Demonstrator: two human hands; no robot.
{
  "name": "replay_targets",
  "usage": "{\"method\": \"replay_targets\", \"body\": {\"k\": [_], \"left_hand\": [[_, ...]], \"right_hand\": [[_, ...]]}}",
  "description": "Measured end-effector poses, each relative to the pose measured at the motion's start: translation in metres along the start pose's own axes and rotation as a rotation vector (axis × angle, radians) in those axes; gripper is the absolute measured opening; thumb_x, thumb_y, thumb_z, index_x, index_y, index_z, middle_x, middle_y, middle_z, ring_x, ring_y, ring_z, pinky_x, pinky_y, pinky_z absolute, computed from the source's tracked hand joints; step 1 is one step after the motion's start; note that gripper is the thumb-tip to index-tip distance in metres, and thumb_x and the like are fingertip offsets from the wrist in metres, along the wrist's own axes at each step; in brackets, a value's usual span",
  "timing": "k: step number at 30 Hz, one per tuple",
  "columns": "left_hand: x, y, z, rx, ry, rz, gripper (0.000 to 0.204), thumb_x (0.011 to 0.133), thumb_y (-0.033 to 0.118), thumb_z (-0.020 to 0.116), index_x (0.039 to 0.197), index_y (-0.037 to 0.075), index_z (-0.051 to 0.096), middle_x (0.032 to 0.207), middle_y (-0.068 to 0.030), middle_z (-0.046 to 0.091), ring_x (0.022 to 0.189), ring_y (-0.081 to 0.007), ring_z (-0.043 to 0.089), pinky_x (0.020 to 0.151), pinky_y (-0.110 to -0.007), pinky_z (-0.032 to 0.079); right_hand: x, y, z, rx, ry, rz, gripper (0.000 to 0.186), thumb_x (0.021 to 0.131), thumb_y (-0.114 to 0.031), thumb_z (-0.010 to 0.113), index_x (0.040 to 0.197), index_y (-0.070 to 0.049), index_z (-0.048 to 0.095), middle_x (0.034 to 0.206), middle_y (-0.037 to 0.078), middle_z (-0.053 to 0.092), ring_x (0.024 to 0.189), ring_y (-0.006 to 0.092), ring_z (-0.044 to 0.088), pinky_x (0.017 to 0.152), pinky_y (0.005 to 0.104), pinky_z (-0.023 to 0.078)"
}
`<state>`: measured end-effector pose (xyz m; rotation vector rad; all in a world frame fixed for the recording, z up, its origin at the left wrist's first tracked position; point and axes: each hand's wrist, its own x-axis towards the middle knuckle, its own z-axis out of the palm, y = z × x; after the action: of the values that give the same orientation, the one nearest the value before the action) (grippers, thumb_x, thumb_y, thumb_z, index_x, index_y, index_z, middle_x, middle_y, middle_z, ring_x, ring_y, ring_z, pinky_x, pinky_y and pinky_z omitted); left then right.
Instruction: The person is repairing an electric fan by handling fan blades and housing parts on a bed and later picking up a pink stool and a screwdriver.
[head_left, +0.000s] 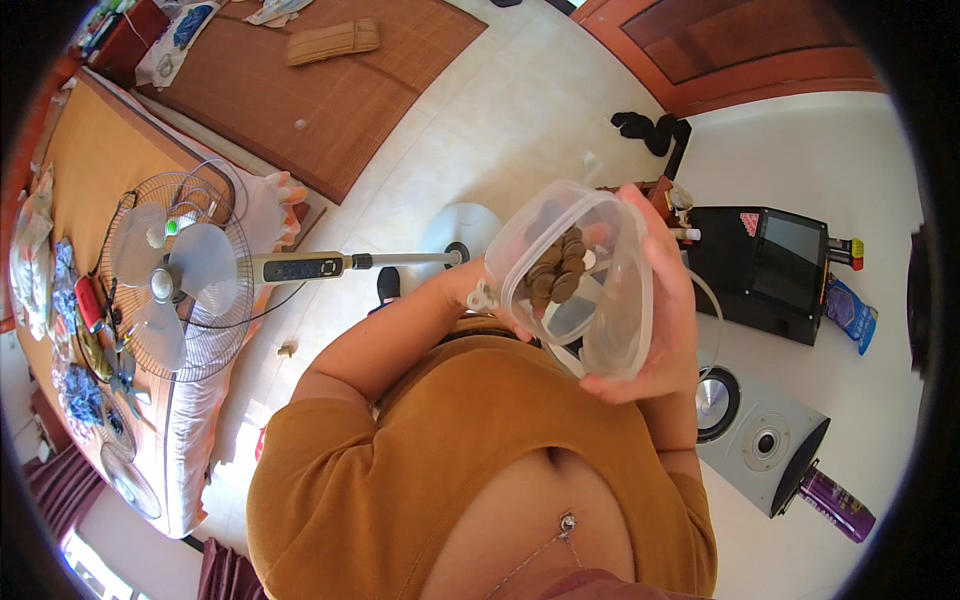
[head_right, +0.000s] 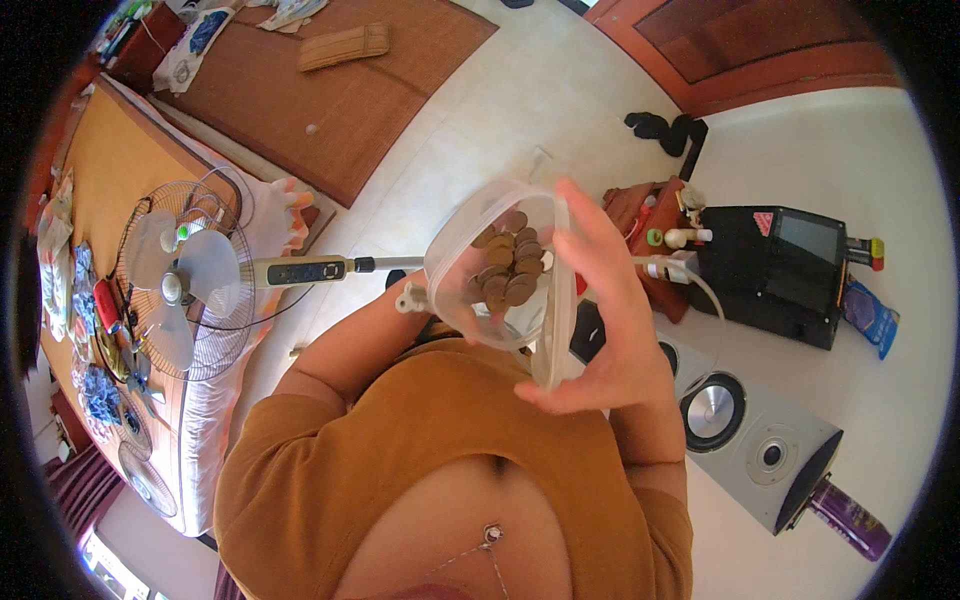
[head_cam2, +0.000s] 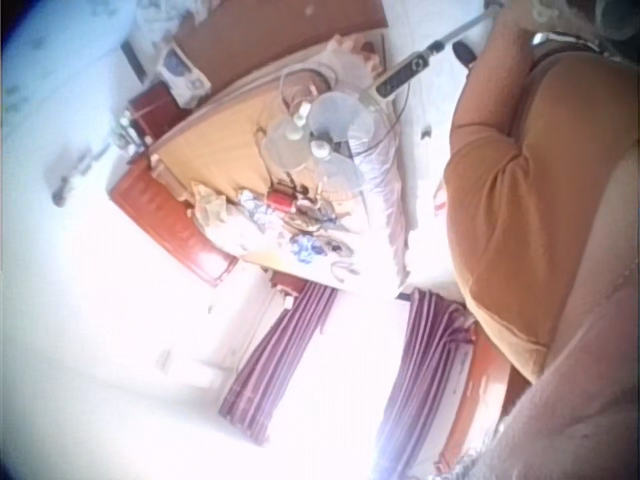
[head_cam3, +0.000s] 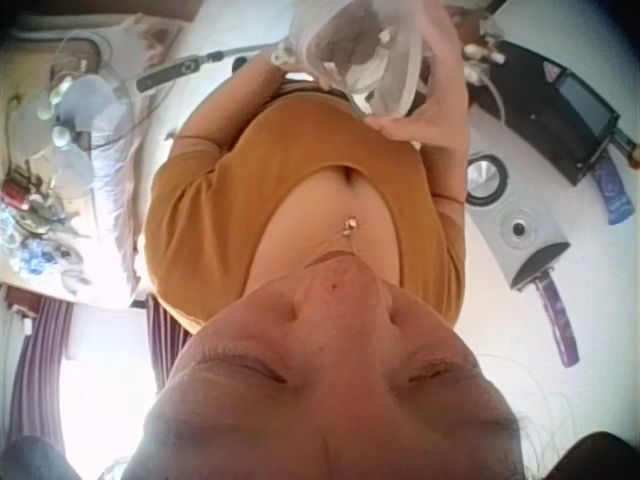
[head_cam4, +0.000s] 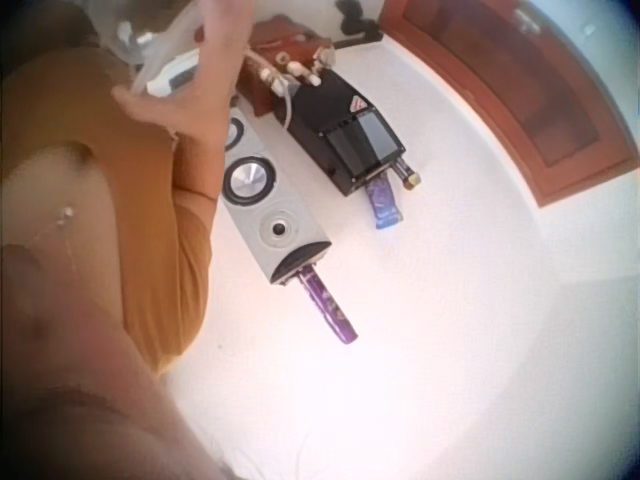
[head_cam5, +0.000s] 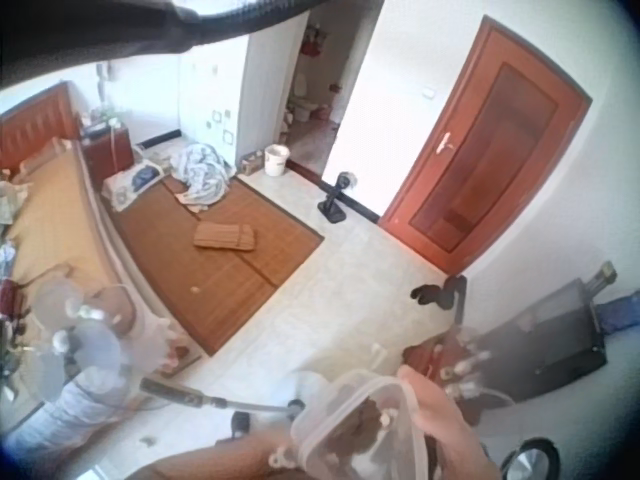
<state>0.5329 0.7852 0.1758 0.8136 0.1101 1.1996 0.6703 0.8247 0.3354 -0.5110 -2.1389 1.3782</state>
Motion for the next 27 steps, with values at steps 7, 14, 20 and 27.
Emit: {"method": "replay_targets", "body": {"k": [7,14,20,27], "left_hand": [[-0.013,-0.03,-0.025,0.278,0.237,-0.119,0.11,0.048,0.029,0.085,0.135,0.007,0.021,0.132,-0.0081,0.032,0.121,-0.0233,0.034,0.1,-0.037,0.031],[-0.027,-0.051,-0.016,0.087,0.442,-0.339,0.072,0.065,0.02,0.073,0.125,0.006,0.035,0.108,-0.0045,0.05,0.087,-0.0153,0.054,0.061,-0.025,0.046],[-0.014,-0.067,-0.015,0.096,0.434,-0.365,0.072,0.064,0.03,0.075,0.121,0.005,0.039,0.088,-0.0013,0.053,0.062,-0.0096,0.05,0.045,-0.02,0.035],[-0.003,-0.08,-0.033,0.108,0.323,-0.556,0.089,0.055,0.028,0.081,0.126,0.003,0.034,0.112,-0.0059,0.049,0.09,-0.0167,0.053,0.062,-0.026,0.046]], "right_hand": [[0.008,0.023,0.005,-0.732,-0.089,0.12,0.097,0.049,-0.041,0.08,0.131,-0.013,0.036,0.132,0.023,0.025,0.118,0.0385,0.033,0.096,0.0416,0.03],[-0.031,0.075,-0.003,-0.514,0.043,0.333,0.091,0.053,-0.046,0.075,0.131,-0.019,0.036,0.132,0.024,0.023,0.12,0.0412,0.028,0.097,0.0441,0.029],[-0.052,0.089,-0.004,-0.457,0.161,0.45,0.089,0.052,-0.041,0.077,0.129,-0.019,0.037,0.131,0.023,0.024,0.119,0.0401,0.03,0.096,0.0428,0.031],[-0.076,0.099,-0.017,-0.325,0.331,0.568,0.088,0.05,-0.037,0.079,0.126,-0.017,0.039,0.128,0.024,0.026,0.117,0.0416,0.032,0.095,0.0413,0.032]]}}
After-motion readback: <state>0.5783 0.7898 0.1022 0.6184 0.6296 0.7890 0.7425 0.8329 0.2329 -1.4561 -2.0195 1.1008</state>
